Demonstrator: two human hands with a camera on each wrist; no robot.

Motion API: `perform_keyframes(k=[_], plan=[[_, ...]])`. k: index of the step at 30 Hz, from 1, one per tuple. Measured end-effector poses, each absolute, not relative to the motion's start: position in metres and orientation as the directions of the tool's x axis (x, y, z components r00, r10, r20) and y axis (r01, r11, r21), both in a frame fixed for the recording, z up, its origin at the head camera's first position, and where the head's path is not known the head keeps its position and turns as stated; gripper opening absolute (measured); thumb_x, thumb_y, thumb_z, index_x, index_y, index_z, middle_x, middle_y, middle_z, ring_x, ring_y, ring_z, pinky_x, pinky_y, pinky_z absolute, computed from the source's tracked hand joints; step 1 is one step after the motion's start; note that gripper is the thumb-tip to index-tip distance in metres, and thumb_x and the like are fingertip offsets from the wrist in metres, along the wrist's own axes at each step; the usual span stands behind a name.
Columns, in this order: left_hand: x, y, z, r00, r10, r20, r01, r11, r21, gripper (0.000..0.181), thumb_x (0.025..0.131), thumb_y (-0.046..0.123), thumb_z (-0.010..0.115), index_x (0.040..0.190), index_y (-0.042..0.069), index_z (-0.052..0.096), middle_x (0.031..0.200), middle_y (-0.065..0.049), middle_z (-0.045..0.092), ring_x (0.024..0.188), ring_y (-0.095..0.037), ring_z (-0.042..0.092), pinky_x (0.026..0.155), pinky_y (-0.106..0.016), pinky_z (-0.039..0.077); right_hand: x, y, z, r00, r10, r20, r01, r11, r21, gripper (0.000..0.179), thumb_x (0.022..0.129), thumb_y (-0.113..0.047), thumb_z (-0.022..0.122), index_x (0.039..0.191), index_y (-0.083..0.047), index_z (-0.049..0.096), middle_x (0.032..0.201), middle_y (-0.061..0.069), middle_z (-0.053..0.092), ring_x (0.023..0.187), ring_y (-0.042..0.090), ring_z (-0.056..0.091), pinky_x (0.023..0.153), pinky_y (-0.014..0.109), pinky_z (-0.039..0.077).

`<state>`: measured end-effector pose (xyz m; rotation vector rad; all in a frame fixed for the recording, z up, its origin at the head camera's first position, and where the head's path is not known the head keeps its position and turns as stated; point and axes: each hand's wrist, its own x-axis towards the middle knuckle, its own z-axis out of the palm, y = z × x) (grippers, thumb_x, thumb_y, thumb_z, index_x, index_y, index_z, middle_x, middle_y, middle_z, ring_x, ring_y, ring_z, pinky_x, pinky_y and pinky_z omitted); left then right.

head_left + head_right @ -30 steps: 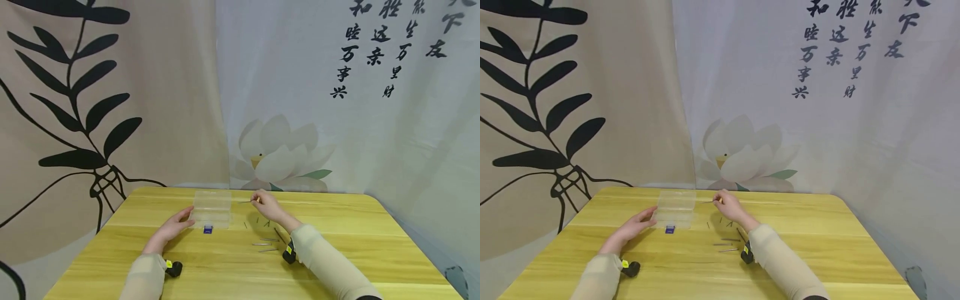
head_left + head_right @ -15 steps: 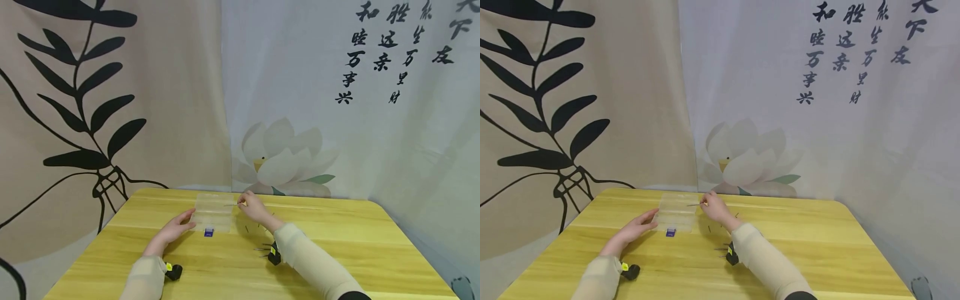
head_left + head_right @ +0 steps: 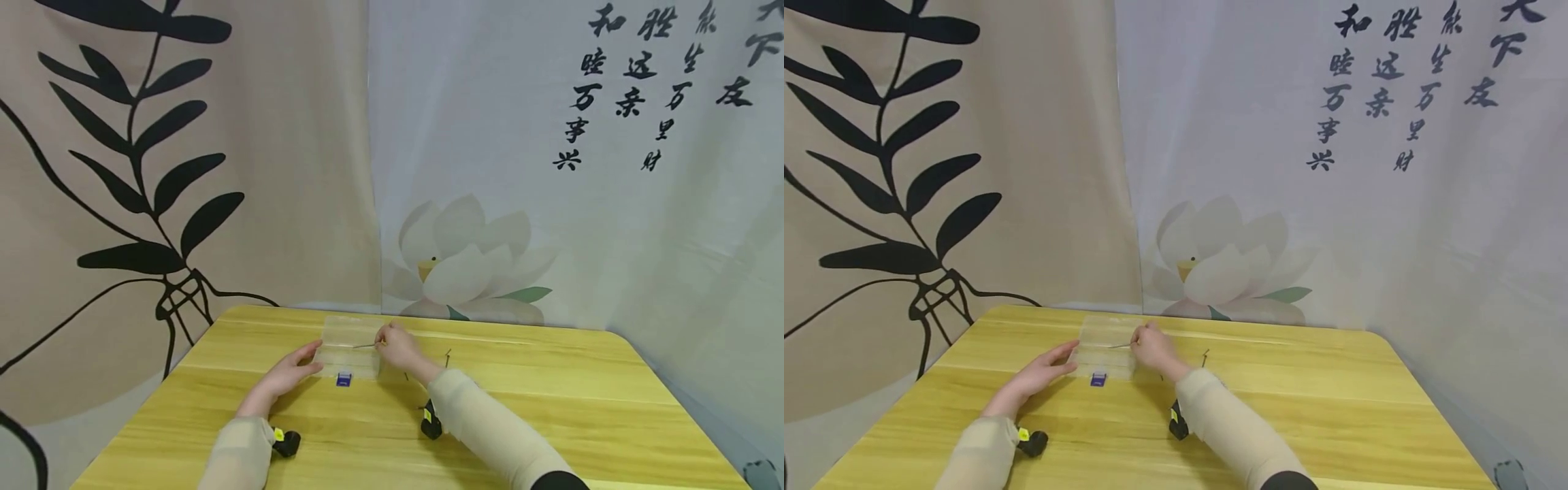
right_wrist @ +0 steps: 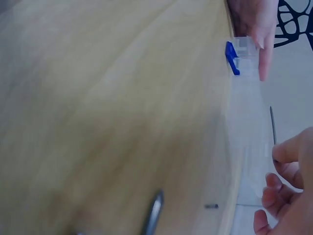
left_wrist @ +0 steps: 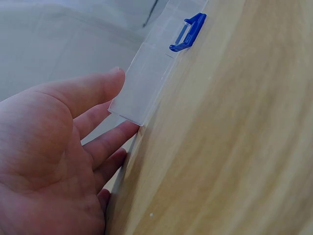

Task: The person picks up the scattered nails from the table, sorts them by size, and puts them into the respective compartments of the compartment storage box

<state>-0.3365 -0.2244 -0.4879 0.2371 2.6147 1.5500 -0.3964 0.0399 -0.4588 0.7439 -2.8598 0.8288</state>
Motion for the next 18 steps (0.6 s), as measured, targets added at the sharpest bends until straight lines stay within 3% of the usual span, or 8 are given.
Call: perform_keyframes(k=[10, 18], plan=[[-0.3381, -0.2223, -0.4866, -0.985, 0.175, -0.015, 0.070, 0.471, 0.879, 0.060, 0.099, 0.022, 0.057, 0.152, 0.009, 0.031, 0.152, -0.024, 0.031, 0.139, -0.044, 0.026, 0.109, -0.064, 0.020, -0.3969, 0.0344, -0.4680, -0.869, -0.449, 0.209, -0.493, 0.743, -0.453, 0.009, 0.094, -0.013, 0.060, 0.093, -0.009, 0.068, 0.098, 0.005, 0.057, 0.085, 0.019, 0.059, 0.077, 0.036, 0.050], [-0.3363, -0.2242, -0.4837, -0.982, 0.191, -0.008, 0.082, 0.459, 0.885, 0.062, 0.099, 0.023, 0.057, 0.152, 0.007, 0.030, 0.151, -0.027, 0.030, 0.139, -0.045, 0.025, 0.108, -0.063, 0.022, -0.3976, 0.0345, -0.4674, -0.857, -0.475, 0.202, -0.513, 0.737, -0.440, 0.011, 0.095, -0.016, 0.060, 0.095, -0.009, 0.069, 0.095, 0.002, 0.055, 0.076, 0.013, 0.054, 0.072, 0.031, 0.050]])
